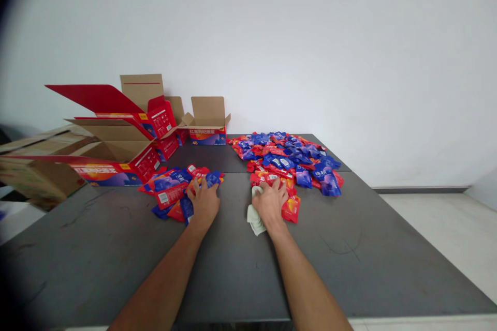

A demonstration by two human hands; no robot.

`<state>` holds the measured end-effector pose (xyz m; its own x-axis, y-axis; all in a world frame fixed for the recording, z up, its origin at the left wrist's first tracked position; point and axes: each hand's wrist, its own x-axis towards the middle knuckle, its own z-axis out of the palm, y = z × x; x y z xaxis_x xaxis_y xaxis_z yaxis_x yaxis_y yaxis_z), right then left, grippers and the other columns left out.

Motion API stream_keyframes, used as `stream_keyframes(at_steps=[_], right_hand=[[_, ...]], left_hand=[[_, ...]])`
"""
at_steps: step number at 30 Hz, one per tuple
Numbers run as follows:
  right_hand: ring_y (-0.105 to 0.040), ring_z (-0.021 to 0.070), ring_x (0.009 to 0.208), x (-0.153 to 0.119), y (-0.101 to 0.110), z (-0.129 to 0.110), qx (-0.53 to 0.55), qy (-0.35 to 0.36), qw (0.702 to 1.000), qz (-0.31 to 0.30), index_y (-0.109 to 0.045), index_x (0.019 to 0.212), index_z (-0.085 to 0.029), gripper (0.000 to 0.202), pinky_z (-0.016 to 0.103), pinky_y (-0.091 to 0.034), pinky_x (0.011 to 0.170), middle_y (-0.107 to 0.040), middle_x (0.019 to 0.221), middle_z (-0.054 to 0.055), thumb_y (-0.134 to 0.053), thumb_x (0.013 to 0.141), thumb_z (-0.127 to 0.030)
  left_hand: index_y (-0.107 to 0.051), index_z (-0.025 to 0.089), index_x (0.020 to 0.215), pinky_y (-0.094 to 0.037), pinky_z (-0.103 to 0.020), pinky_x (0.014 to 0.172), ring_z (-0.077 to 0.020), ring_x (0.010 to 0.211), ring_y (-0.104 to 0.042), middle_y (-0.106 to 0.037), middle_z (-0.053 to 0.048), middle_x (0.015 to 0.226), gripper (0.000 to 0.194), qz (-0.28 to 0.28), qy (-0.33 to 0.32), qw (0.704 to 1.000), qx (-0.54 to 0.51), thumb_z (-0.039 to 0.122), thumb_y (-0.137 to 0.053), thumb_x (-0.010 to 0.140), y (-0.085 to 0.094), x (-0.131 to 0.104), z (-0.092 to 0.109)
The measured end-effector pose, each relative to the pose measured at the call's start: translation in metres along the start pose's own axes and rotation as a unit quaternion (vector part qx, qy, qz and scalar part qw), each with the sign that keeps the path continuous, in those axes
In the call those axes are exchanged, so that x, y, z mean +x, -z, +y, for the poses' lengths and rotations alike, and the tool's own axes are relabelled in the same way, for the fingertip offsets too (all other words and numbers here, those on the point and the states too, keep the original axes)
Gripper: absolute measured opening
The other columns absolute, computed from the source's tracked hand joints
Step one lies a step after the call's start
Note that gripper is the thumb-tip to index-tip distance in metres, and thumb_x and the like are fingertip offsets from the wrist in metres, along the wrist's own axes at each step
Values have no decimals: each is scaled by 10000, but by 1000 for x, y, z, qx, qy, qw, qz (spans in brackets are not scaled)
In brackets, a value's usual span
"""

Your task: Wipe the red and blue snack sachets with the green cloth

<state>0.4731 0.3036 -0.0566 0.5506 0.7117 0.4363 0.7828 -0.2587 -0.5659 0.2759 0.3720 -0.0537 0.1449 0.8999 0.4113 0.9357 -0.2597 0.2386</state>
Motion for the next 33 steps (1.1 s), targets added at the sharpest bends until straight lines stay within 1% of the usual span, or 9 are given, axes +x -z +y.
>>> stream_keyframes(at_steps=[4,8,12,16,19,21,23,30,33], right_hand=[[-400,433,1302,-3,3,-5,-9,14,999,-51,-738,964,-234,232,676,-297,1022,-549,1335,162,-681,743,-195],[-428,416,1300,-7,5,-10,-15,59,993,-100,-728,935,-224,178,647,-317,1027,-508,1406,162,-668,768,-210],[-435,362,1324,-8,4,-15,-15,110,986,-126,-719,924,-231,160,568,-351,1048,-535,1399,122,-659,780,-196],[-506,312,1279,-10,4,-23,27,157,976,-148,-704,921,-229,178,494,-409,1024,-632,1285,102,-630,786,-142],[-591,270,1173,-14,4,-31,103,179,967,-151,-691,952,-225,225,448,-448,1006,-682,1173,90,-606,782,-103],[-629,240,1106,-17,4,-37,165,181,957,-157,-681,980,-227,247,409,-476,986,-700,1113,77,-575,804,-90],[-628,226,1125,-20,5,-43,214,191,943,-167,-680,998,-234,260,398,-473,1012,-700,1127,68,-556,823,-88],[-449,229,1393,-22,15,-53,283,242,903,-215,-720,1058,-251,286,460,-330,1175,-588,1397,63,-602,828,-129],[-451,231,1396,-21,21,-52,300,224,897,-234,-737,1012,-246,247,460,-342,1167,-601,1388,60,-607,829,-144]], left_hand=[[-733,201,1156,-150,-637,1163,-407,1468,-215,-464,-165,1495,395,3,-40,998,-57,141,-537,819,-7,0,9],[-697,184,1210,-234,-564,1166,-360,1451,-291,-544,-163,1425,407,-32,-105,981,-160,150,-475,870,-18,2,21],[-626,159,1301,-316,-487,1145,-306,1357,-454,-604,-171,1354,436,-63,-118,947,-292,184,-460,899,-26,2,29],[-690,195,1184,-402,-439,1071,-285,1154,-610,-694,-146,1201,344,-92,-85,890,-438,249,-518,891,-23,2,33],[-743,233,962,-445,-394,996,-258,1002,-649,-739,-90,998,225,-110,-63,850,-511,315,-546,892,-15,3,35],[-738,223,888,-465,-366,938,-241,943,-649,-733,-68,923,277,-119,-40,832,-540,378,-511,919,-11,4,36],[-728,204,904,-478,-344,897,-227,926,-647,-727,-59,931,334,-130,-3,803,-582,443,-496,930,-8,4,38],[-671,188,1079,-499,-327,890,-195,941,-669,-720,-61,1021,424,-137,115,642,-745,537,-658,838,-17,0,43],[-664,174,1064,-510,-319,884,-195,951,-674,-725,-58,986,463,-130,149,602,-773,563,-680,813,-19,0,42]])
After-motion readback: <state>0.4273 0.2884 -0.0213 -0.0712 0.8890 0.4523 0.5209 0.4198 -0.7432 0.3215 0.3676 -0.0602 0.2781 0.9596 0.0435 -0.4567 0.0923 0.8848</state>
